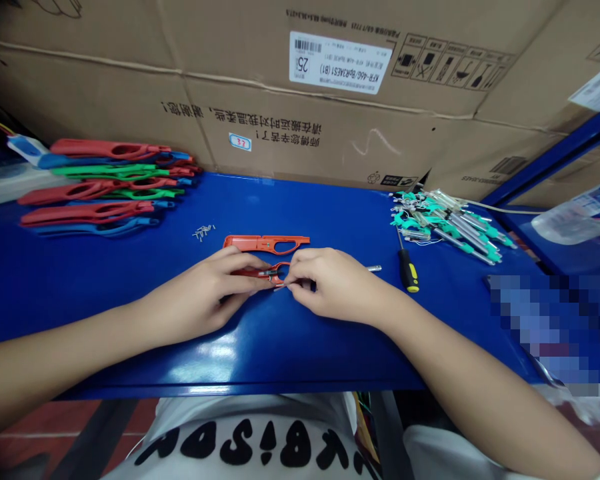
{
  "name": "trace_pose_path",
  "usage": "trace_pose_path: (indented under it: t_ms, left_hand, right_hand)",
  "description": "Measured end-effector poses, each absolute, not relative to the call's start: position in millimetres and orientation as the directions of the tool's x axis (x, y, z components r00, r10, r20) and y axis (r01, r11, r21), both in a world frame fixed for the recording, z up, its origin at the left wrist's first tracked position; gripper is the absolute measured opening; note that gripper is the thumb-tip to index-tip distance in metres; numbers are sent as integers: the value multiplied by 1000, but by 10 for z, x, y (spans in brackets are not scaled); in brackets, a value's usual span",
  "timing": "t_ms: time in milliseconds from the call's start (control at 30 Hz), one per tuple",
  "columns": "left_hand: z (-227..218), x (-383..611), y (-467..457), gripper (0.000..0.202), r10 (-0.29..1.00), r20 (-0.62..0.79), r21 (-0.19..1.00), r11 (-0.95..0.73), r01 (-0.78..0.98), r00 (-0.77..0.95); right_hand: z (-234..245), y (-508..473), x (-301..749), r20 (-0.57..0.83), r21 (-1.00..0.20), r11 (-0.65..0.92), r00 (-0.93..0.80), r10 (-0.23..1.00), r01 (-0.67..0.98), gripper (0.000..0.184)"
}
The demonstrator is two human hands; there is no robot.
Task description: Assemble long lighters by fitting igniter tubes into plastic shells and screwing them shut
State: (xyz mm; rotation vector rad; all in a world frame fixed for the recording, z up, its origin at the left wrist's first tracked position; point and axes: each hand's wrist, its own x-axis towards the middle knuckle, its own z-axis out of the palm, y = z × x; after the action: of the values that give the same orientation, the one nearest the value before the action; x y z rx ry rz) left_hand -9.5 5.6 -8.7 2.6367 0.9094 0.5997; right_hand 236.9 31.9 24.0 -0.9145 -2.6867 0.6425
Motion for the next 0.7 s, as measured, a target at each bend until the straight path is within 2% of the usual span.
trace_pose_path:
  t_ms: [200,400,700]
  left_hand:
    - [-90,-94,54,34,644,283,396,-753,525,711]
    - [-97,-97,44,36,643,286,392,-755,526,710]
    - [-83,-92,48,36,649,279,400,-749,528,708]
  right_hand:
    - [238,356,2386,112,-533,695,-774,624,483,16]
    - [228,332,2390,97,-463,717,-774,625,521,17]
    - [220,343,2396,126,-495,712,-769,627,499,17]
